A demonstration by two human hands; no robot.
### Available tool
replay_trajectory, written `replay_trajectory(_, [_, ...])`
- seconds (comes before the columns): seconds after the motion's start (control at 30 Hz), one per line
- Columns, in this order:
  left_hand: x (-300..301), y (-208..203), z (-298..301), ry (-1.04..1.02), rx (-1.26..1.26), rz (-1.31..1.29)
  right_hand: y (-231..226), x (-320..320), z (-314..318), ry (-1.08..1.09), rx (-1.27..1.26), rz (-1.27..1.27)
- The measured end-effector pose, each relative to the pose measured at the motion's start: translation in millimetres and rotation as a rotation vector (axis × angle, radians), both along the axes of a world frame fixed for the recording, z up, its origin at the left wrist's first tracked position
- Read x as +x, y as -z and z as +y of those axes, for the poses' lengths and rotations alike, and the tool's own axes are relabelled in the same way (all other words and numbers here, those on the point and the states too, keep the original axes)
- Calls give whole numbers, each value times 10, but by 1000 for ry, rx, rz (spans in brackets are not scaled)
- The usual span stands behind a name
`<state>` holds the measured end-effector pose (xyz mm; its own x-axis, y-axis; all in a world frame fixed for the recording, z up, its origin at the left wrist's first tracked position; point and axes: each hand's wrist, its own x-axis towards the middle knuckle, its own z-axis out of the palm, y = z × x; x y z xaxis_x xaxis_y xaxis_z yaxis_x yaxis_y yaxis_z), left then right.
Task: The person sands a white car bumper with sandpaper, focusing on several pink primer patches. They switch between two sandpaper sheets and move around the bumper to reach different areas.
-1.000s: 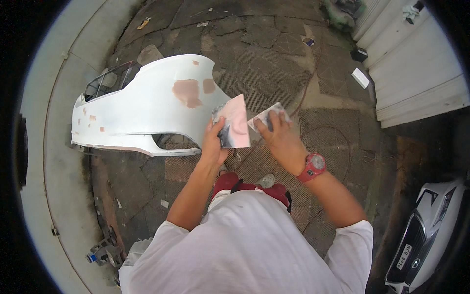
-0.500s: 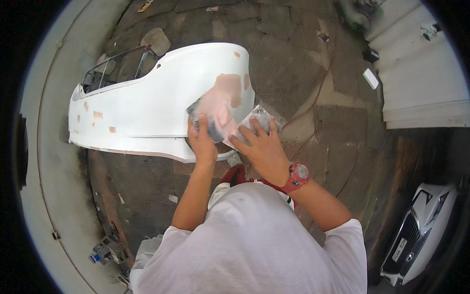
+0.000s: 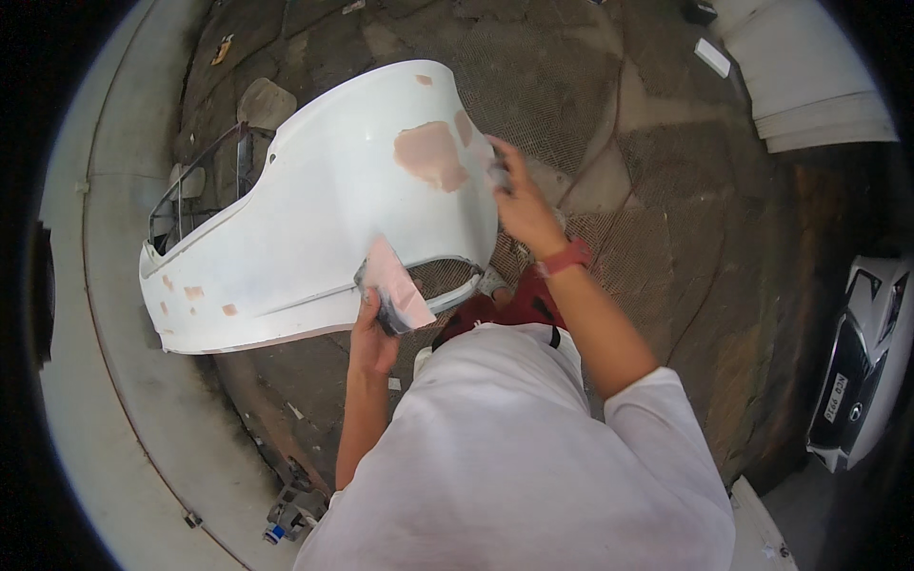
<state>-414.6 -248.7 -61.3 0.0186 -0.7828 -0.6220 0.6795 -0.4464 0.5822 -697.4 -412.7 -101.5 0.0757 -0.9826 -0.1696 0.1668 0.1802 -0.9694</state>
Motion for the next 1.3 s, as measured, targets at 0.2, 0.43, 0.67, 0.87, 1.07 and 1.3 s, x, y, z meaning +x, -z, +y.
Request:
replay_trajectory(0.2, [-93, 144, -135, -28, 5, -13, -122, 596, -397, -211, -466, 897])
replay_trajectory(0.43, [23, 232, -93, 64, -17, -124, 323, 944, -256, -165, -552, 965])
replay_trajectory(0.67, [75, 365, -69, 49, -30, -161, 60, 648, -457, -166, -486, 944])
replay_trajectory(0.87, [61, 296, -92, 64, -43, -98, 132, 936, -620, -200, -511, 923])
replay_trajectory(1.07, [115, 307, -120, 146, -10, -208, 231, 857, -96, -242, -567, 992])
replay_trajectory(1.3, [118, 321, -87, 96, -17, -165, 414, 512, -526, -76, -512, 822])
